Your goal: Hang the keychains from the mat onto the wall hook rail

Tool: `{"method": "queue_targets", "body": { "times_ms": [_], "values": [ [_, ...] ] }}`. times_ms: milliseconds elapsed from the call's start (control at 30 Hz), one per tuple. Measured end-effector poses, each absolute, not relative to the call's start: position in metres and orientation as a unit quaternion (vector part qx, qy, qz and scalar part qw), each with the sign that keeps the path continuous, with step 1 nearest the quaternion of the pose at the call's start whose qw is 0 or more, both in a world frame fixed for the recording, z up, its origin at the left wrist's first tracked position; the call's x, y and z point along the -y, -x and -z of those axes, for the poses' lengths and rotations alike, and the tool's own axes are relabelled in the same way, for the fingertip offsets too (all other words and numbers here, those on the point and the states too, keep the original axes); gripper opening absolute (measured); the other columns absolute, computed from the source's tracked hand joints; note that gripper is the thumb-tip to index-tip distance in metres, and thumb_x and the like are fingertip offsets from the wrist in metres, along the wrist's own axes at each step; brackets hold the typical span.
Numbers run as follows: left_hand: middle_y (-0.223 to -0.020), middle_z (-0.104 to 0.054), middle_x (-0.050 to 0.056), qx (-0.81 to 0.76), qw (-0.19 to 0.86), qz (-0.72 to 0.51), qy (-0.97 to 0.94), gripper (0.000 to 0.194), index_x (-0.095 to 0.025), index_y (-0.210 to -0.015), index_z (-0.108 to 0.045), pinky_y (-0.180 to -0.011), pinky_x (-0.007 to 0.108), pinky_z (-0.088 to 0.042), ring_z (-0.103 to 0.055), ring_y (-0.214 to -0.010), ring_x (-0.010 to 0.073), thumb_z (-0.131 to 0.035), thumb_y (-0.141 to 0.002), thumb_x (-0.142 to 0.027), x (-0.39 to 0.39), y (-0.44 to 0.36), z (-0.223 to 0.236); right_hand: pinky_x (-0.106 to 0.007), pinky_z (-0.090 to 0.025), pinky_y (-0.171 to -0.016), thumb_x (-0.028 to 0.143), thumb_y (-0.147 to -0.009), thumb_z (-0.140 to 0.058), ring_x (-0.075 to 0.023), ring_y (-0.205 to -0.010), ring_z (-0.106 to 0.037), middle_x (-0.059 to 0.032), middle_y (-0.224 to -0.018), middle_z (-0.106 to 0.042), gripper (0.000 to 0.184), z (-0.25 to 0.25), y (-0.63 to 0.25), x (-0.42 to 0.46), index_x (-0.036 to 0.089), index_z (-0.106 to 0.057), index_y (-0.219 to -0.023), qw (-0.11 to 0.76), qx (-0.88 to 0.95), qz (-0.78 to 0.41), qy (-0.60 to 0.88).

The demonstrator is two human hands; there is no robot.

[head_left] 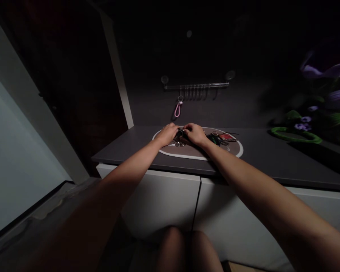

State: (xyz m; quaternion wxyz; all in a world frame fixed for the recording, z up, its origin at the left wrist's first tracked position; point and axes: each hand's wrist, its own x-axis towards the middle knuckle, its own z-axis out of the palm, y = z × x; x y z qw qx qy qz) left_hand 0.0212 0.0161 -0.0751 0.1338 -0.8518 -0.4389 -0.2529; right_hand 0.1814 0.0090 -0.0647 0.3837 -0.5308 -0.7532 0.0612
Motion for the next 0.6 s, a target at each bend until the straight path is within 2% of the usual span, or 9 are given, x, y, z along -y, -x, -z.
{"method": "queue_targets", "body": {
  "times_ms": [367, 600],
  "values": [
    [-0.102, -0.051, 0.010, 0.475, 0.129, 0.301, 0.817, 0.034, -0.014, -0.111, -0.051, -0.087, 0.030, -0.038, -0.047, -0.099, 0.0170, -0.028, -0.087, -0.016, -0.0178, -0.0240, 0.0742, -0.025, -0.040, -0.077, 0.018, -0.076, -0.050, -0.0151, -0.080, -0.058, -0.0049, -0.087, -0.066, 0.020, 0.0607, -0.1780, -0.0020, 0.017, -0.066, -0.088, 0.391, 0.770, -0.084, 0.497],
    [-0.103, -0.050, 0.012, 0.476, 0.137, 0.321, 0.807, 0.034, -0.013, -0.112, -0.050, -0.087, 0.030, -0.038, -0.047, -0.099, 0.0179, -0.027, -0.087, -0.017, -0.0133, -0.0260, 0.0706, -0.025, -0.039, -0.077, 0.025, -0.077, -0.051, -0.0158, -0.084, -0.055, -0.0060, -0.090, -0.064, 0.020, 0.0596, -0.1764, 0.0003, 0.016, -0.066, -0.087, 0.388, 0.792, -0.053, 0.467]
  ]
}}
